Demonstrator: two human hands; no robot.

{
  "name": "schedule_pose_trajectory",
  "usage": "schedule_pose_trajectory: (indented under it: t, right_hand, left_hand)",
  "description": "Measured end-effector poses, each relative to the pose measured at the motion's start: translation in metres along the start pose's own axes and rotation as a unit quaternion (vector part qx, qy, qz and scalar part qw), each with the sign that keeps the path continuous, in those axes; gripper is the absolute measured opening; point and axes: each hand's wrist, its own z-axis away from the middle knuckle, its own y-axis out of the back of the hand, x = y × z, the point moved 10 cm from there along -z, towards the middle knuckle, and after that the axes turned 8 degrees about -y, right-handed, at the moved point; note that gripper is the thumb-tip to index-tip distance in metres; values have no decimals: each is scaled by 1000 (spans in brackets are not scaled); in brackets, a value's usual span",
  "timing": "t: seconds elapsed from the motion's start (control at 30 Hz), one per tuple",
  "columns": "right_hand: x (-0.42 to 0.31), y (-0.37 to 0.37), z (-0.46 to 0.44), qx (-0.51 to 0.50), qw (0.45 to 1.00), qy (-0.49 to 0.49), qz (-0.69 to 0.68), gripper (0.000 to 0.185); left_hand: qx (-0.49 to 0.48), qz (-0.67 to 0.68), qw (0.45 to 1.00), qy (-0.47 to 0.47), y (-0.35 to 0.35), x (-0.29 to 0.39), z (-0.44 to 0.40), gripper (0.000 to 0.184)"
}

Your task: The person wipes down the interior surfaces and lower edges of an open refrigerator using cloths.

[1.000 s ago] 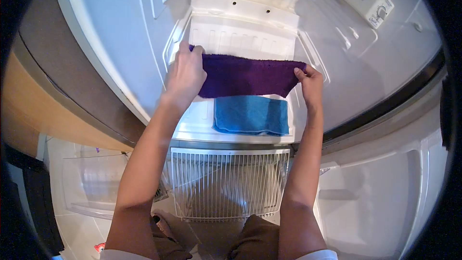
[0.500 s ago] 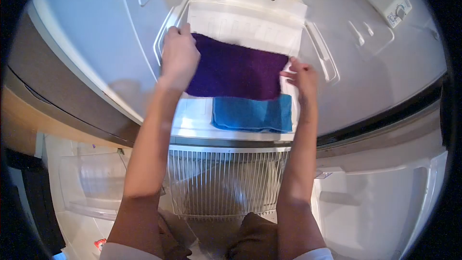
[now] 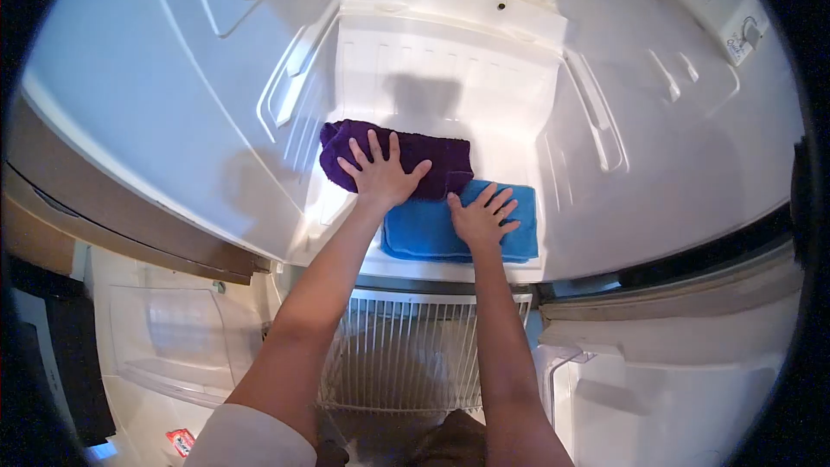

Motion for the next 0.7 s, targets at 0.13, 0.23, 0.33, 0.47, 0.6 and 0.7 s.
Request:
schedule_pose_trajectory:
  t: [0.13, 0.23, 0.33, 0.47, 0.6, 0.7]
  right_hand:
    - [1, 1, -8, 40, 998, 54, -11, 94]
    - [0, 2, -11, 73, 995, 73, -14, 91]
    - [-2, 5, -11, 104, 991, 85, -14, 88]
    - [-9, 10, -10, 162, 981, 103, -4, 84]
    - [-12, 13, -10, 177, 979, 103, -4, 81]
    - [-15, 15, -9, 216, 971, 100, 5, 79]
  left_hand:
    - [34, -59, 997, -23, 3, -7, -26, 87]
    - [75, -55, 994, -51, 6, -24, -59, 76]
    - [107, -98, 987, -65, 6, -22, -66, 62]
    - [133, -80, 977, -148, 12, -24, -45, 53]
    - [225, -61, 949, -212, 41, -20, -1, 32]
    - [240, 263, 934, -14, 102, -61, -6, 26]
